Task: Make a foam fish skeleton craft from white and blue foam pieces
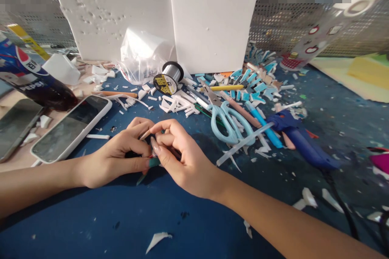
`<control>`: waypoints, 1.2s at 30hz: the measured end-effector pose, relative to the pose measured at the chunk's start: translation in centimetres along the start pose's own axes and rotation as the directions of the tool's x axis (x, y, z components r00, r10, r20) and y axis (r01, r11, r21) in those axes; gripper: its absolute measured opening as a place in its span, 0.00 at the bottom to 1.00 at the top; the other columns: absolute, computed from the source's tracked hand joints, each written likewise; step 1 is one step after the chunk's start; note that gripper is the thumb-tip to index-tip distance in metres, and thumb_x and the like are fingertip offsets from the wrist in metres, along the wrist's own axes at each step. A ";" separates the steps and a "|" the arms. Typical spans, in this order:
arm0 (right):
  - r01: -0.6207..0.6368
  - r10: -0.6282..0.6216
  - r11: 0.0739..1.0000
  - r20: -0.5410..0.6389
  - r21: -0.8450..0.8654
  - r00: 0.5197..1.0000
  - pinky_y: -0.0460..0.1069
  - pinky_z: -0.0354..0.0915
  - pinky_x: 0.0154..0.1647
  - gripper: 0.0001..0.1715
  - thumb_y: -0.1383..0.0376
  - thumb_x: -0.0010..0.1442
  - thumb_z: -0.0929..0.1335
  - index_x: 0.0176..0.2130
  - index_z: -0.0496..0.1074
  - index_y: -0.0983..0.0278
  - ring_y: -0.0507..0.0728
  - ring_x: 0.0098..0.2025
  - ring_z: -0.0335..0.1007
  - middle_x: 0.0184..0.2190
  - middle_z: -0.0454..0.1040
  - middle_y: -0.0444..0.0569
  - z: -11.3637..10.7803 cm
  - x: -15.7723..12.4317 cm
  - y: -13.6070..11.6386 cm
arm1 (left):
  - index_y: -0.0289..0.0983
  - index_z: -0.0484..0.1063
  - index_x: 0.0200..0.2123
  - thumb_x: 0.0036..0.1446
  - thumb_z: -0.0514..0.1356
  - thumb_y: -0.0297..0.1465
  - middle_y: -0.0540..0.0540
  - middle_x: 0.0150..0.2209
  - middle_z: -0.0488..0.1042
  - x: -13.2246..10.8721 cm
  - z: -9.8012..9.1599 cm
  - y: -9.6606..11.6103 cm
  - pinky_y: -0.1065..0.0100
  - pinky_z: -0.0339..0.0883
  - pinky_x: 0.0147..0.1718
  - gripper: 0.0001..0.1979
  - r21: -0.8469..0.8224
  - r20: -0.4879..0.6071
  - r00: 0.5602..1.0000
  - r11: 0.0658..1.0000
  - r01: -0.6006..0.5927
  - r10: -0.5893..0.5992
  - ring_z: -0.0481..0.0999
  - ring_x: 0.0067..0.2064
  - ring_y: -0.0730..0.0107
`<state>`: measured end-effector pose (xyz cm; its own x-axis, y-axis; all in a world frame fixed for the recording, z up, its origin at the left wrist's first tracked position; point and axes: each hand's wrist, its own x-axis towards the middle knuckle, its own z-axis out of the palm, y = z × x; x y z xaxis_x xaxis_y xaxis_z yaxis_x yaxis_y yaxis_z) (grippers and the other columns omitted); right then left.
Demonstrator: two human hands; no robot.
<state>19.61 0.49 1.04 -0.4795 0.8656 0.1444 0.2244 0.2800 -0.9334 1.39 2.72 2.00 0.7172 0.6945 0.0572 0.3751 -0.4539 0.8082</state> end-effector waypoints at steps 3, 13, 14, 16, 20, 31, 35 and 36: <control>-0.019 0.018 1.000 0.026 0.023 0.999 0.46 0.58 0.23 0.07 0.65 0.64 0.58 0.37 0.63 0.64 0.49 0.28 0.57 0.38 0.60 0.49 0.0 0.0 0.0 | 0.36 0.72 0.18 0.55 0.59 0.28 0.48 0.35 0.65 0.0 0.0 0.0 0.63 0.54 0.47 0.14 -0.007 -0.003 1.000 1.000 0.014 -0.014 0.59 0.45 0.65; -0.024 0.018 0.994 0.059 0.106 0.998 0.46 0.54 0.23 0.15 0.68 0.65 0.57 0.52 0.58 0.61 0.50 0.23 0.51 0.22 0.55 0.40 0.0 0.0 0.0 | 0.36 0.72 0.18 0.55 0.59 0.27 0.48 0.39 0.67 0.0 0.0 0.1 0.63 0.53 0.50 0.13 -0.017 -0.001 1.000 1.000 0.006 -0.006 0.59 0.47 0.65; -0.022 0.016 0.995 0.061 0.097 0.998 0.46 0.54 0.23 0.13 0.67 0.65 0.58 0.49 0.60 0.62 0.50 0.23 0.51 0.23 0.58 0.41 0.0 0.0 0.0 | 0.36 0.72 0.18 0.55 0.59 0.27 0.48 0.38 0.67 0.0 0.0 0.1 0.63 0.53 0.50 0.14 -0.017 0.001 1.000 1.000 0.006 -0.006 0.59 0.47 0.65; -0.023 0.019 0.996 0.053 0.082 0.998 0.46 0.54 0.23 0.13 0.67 0.65 0.58 0.49 0.61 0.62 0.50 0.23 0.53 0.25 0.61 0.43 0.0 0.0 0.0 | 0.36 0.71 0.17 0.55 0.59 0.27 0.48 0.37 0.67 0.0 0.0 0.1 0.63 0.53 0.49 0.14 -0.016 0.002 1.000 1.000 0.001 -0.001 0.59 0.46 0.65; -0.030 0.027 0.996 0.044 0.082 0.999 0.46 0.55 0.23 0.19 0.66 0.65 0.58 0.56 0.57 0.61 0.51 0.24 0.56 0.22 0.59 0.41 0.1 0.1 -0.1 | 0.36 0.71 0.17 0.55 0.59 0.27 0.48 0.39 0.67 0.0 0.0 0.0 0.61 0.51 0.51 0.14 -0.022 -0.013 1.000 1.000 -0.022 0.022 0.59 0.48 0.64; -0.014 0.011 0.997 0.033 0.070 0.999 0.47 0.56 0.24 0.14 0.67 0.65 0.58 0.50 0.62 0.62 0.51 0.24 0.57 0.24 0.62 0.43 0.0 0.0 -0.1 | 0.35 0.70 0.17 0.55 0.59 0.27 0.49 0.36 0.68 -0.1 0.0 0.1 0.63 0.53 0.49 0.15 -0.020 -0.002 1.000 0.999 -0.030 0.030 0.59 0.46 0.66; -0.022 0.019 0.996 0.042 0.083 0.999 0.46 0.54 0.23 0.13 0.67 0.64 0.58 0.49 0.62 0.63 0.50 0.24 0.54 0.22 0.58 0.41 0.1 0.1 -0.1 | 0.35 0.70 0.17 0.55 0.59 0.27 0.48 0.36 0.67 0.0 0.0 0.0 0.63 0.53 0.48 0.14 -0.014 0.001 1.000 1.000 -0.023 0.023 0.59 0.46 0.65; -0.024 0.020 0.996 0.046 0.091 0.999 0.46 0.53 0.23 0.12 0.68 0.64 0.58 0.48 0.62 0.63 0.50 0.23 0.53 0.22 0.57 0.40 0.1 0.1 -0.1 | 0.35 0.70 0.17 0.55 0.59 0.27 0.48 0.34 0.67 0.0 0.0 0.0 0.63 0.53 0.48 0.15 -0.015 0.000 1.000 1.000 -0.021 0.021 0.59 0.46 0.65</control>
<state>19.49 0.52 1.09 -0.5130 0.8513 0.1102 0.1575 0.2195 -0.9628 1.37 2.74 2.00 0.7249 0.6848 0.0746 0.3508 -0.4602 0.8155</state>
